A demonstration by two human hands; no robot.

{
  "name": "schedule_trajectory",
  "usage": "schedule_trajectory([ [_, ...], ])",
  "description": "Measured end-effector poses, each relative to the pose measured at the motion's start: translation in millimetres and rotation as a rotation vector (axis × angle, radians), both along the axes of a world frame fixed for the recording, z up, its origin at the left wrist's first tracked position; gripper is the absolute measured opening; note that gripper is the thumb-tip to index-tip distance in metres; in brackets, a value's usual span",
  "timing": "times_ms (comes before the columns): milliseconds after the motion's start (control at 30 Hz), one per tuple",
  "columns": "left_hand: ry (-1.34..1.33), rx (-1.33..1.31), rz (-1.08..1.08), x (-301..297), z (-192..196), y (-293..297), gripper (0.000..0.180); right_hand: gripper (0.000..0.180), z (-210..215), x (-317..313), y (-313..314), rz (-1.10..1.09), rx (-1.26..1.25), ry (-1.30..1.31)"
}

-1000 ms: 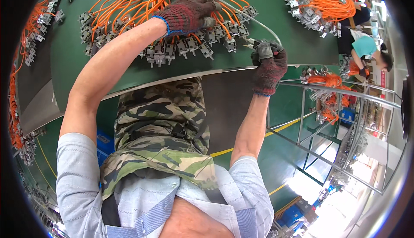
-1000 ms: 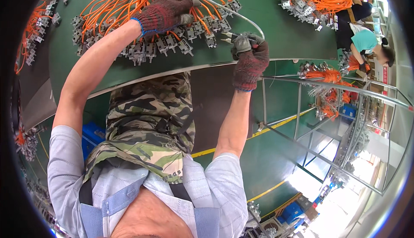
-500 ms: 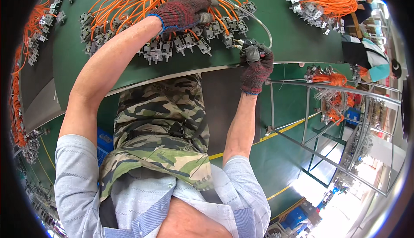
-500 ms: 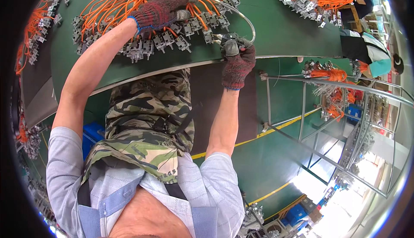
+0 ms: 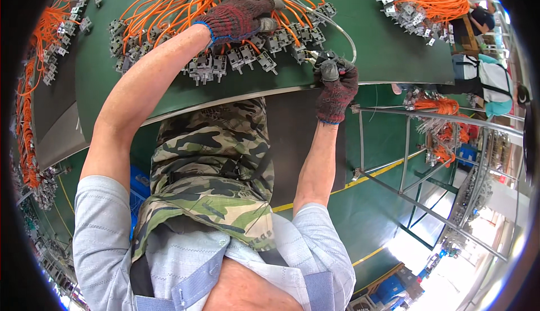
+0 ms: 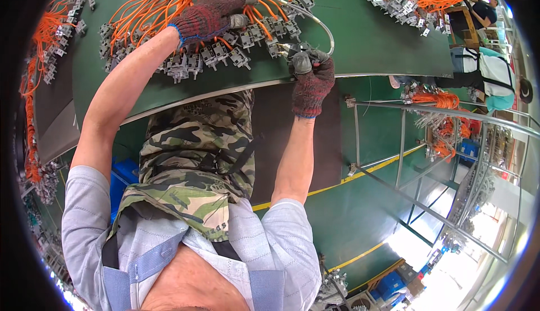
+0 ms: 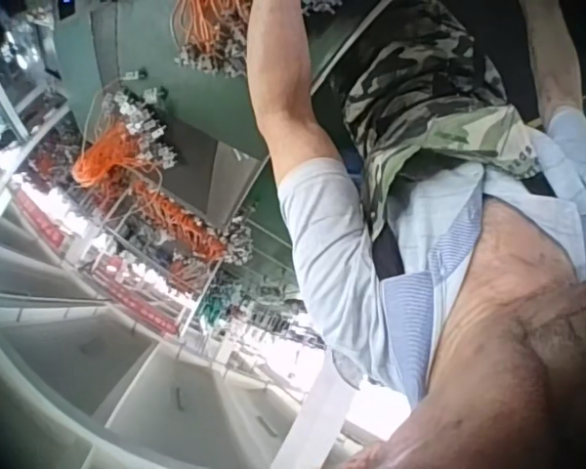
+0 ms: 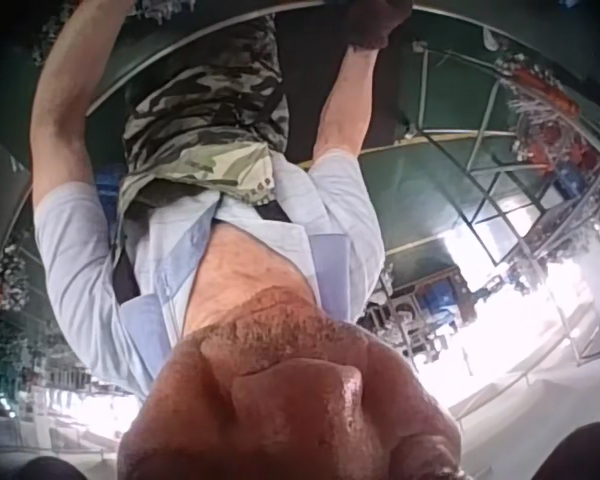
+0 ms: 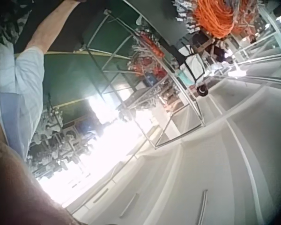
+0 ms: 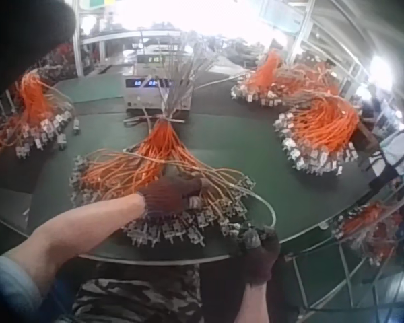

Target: Assembling or inspecting electrical wire harnesses at a factory workbench.

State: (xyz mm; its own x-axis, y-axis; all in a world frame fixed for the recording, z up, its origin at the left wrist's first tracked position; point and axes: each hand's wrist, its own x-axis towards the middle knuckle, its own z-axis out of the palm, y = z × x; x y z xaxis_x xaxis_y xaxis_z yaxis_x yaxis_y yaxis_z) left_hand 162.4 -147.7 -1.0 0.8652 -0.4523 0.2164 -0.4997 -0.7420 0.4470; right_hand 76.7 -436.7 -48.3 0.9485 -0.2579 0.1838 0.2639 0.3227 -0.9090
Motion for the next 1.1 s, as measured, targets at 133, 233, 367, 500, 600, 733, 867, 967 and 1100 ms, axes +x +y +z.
schedule_trajectory([
  [133, 0.081, 0.055, 0.021, 4, 0, -2, 0.058, 0.029, 3, -2, 3, -0.087, -0.108, -0.023],
  [233, 0.071, 0.024, -0.009, 0, 7, -6, 0.055, 0.027, 20, -8, 22, -0.127, -0.155, -0.036],
  [367, 0.143, 0.037, 0.031, -1, 10, -4, 0.054, 0.027, 38, -6, 59, -0.139, -0.286, -0.052],
  [500, 0.063, -0.040, 0.008, -3, 8, -5, 0.052, 0.027, 32, 2, 65, -0.157, -0.377, -0.015],
  [600, 0.055, -0.040, 0.010, -3, 5, -4, 0.052, 0.027, 34, 1, 70, -0.152, -0.397, 0.004],
  [733, 0.116, 0.013, 0.011, -4, 16, -4, 0.052, 0.026, 46, -1, 75, -0.149, -0.416, 0.054],
  [867, 0.116, 0.003, 0.026, -5, 17, 1, 0.052, 0.024, 47, 2, 70, -0.118, -0.483, 0.072],
  [967, 0.213, -0.242, 0.080, -20, 42, 10, 0.054, 0.026, 57, 5, 70, -0.072, -0.393, -0.031],
  [1100, 0.124, -0.291, 0.114, -69, 61, 51, 0.059, 0.026, 79, 24, 71, 0.141, -0.469, 0.040],
])
